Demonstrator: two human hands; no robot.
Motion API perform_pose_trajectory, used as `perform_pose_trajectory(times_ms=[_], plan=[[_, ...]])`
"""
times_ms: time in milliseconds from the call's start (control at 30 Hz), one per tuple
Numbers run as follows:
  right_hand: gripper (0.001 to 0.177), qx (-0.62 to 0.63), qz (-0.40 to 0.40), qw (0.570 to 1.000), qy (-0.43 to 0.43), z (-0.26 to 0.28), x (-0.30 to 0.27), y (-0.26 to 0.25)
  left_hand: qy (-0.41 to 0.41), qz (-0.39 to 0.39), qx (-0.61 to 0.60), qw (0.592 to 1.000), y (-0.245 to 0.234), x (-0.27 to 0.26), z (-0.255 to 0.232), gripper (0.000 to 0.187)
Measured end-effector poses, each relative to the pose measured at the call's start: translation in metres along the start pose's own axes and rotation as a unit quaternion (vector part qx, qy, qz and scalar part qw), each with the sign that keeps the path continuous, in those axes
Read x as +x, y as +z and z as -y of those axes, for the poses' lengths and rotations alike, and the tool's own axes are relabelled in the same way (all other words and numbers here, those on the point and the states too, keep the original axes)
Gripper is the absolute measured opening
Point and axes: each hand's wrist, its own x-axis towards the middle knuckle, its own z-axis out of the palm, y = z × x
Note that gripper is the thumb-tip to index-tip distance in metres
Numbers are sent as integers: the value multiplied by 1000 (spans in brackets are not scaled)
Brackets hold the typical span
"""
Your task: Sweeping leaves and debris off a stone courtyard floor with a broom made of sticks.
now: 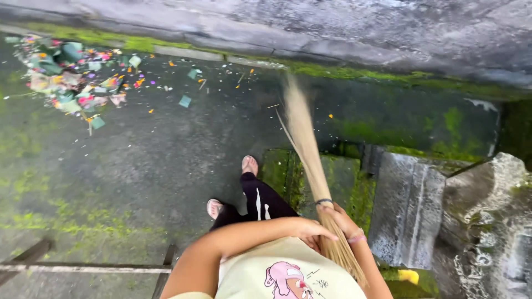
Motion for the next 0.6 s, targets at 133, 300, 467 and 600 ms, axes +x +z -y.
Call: perform_pose_trajectory(times_ms=[133, 300, 467, 600], plan=[[59, 128, 47, 989, 60, -18, 28, -36, 14, -22, -20, 999, -33, 75, -3, 57], [61, 103, 76, 989, 80, 68, 97, 24, 74, -116, -195, 971, -72, -21, -41, 43], [66, 88, 144, 974, 152, 135, 138, 80, 124, -190, -261, 938, -89, -81, -46, 45], [70, 12, 205, 979, -2, 140, 92, 73, 108, -248, -139, 953, -45, -91, -55, 51]])
